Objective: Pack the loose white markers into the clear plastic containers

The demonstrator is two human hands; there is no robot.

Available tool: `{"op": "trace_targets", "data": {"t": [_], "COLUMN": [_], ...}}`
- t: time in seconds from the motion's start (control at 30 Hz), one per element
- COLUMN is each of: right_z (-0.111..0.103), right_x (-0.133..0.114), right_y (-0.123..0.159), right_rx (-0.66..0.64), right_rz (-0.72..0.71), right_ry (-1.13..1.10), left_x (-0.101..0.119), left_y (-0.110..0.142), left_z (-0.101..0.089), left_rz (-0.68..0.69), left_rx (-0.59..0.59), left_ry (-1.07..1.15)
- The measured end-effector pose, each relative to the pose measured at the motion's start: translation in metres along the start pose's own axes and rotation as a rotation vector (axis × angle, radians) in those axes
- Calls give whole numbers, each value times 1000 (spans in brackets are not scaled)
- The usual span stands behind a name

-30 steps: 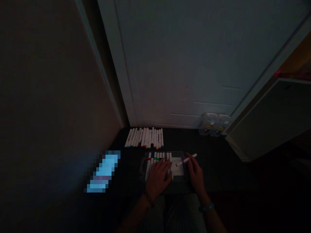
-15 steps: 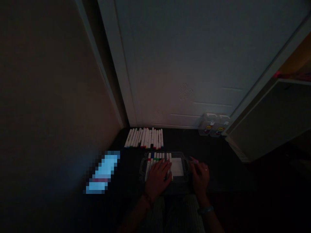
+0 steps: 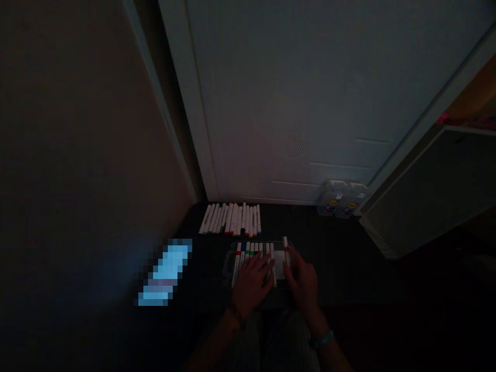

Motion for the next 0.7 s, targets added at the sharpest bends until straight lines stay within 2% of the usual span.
{"op": "trace_targets", "data": {"t": [0.13,0.3,0.7], "right_z": [15,27,37], "right_x": [-19,-21,-22], "right_y": [-6,-7,-6], "right_rx": [-69,-122,-211], "right_rz": [-30,-22,-123], "right_ry": [204,338,445], "left_x": [-1,-2,-1], "left_y": [0,1,0], "left_z": [2,2,1], "left_rz": [-1,-2,-4], "left_rx": [-6,-8,10], "left_ry": [1,-4,0]}}
Point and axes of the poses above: each hand's wrist, its own y-axis away from the middle knuckle, its own z-axis out of the palm, x = y × z, the point moved 7 cm from there along -y, towards the middle knuckle, and after that the axes turned 1 degree about x, right-handed, at the moved point
